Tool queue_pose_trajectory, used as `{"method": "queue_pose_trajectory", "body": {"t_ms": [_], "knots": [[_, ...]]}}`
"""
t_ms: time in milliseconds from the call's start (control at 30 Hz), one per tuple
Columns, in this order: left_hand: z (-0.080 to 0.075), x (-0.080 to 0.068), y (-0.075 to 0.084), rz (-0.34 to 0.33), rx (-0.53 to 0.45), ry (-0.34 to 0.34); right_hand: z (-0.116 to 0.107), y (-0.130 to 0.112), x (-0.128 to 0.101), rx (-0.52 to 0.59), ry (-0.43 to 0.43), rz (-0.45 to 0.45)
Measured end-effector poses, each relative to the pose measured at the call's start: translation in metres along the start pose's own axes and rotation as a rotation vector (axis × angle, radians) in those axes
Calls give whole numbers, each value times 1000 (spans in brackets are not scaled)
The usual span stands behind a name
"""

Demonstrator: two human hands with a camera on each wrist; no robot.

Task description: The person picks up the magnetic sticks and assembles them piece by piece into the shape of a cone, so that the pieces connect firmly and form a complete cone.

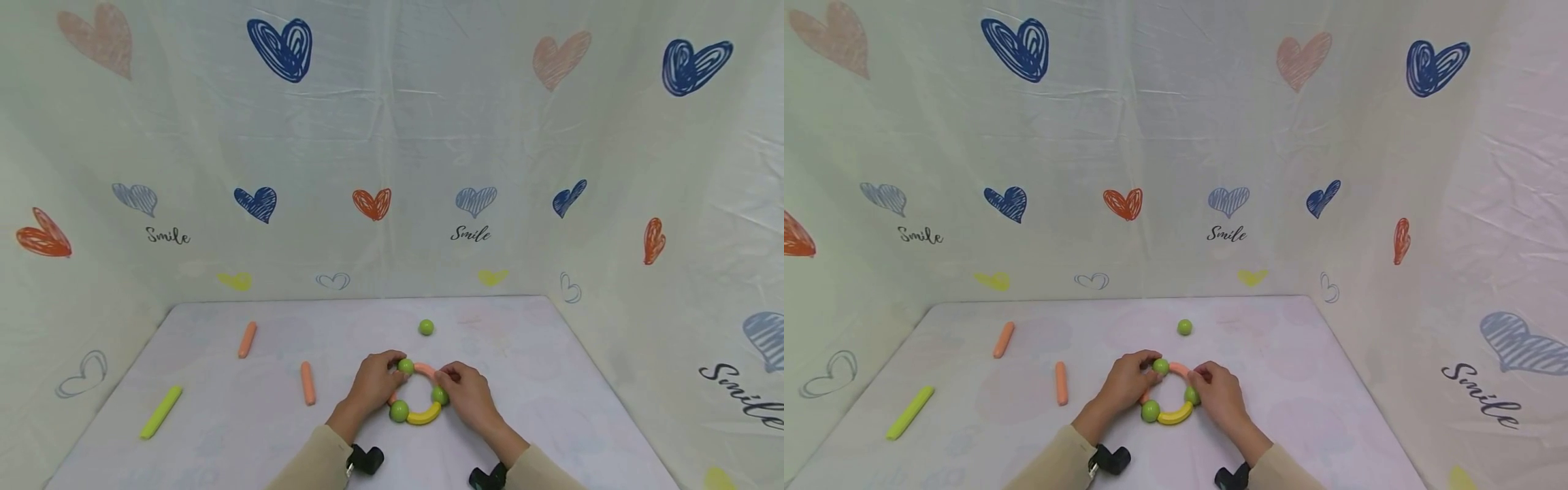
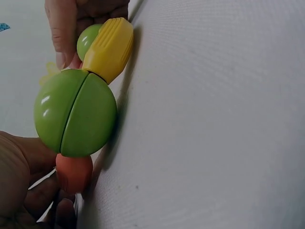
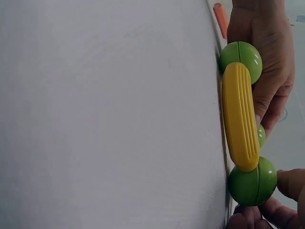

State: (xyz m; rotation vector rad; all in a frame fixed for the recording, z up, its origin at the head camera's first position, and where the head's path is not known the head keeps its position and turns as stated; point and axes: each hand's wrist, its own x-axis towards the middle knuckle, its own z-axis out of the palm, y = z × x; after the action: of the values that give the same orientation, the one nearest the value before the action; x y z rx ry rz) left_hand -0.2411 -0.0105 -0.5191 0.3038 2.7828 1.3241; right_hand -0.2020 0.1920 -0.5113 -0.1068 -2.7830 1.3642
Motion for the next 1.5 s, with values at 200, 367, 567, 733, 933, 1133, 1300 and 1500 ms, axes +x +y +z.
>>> {"method": "queue_pose_trajectory", "body": {"t_ms": [200,367,567,733,933,1133,1300,1500], "knots": [[-4,-3,-3,-11,20,39,-2,5,-7,-43,-25,-23],[-7,-4,-6,-28,36,67,0,6,-8,-81,-53,-37],[-10,-9,-8,-14,36,94,1,5,-7,-79,-55,-65],[-20,-16,-10,-12,9,118,4,3,-3,-67,-47,-76],[-42,-28,-14,-26,-5,192,9,2,3,-66,-39,-81],[-71,-41,-25,-53,6,280,12,-2,7,-49,-47,-90],[-93,-52,-39,-112,5,324,16,-4,12,-39,-56,-90],[-112,-69,-60,-177,-10,339,23,-8,15,-32,-60,-94]]}}
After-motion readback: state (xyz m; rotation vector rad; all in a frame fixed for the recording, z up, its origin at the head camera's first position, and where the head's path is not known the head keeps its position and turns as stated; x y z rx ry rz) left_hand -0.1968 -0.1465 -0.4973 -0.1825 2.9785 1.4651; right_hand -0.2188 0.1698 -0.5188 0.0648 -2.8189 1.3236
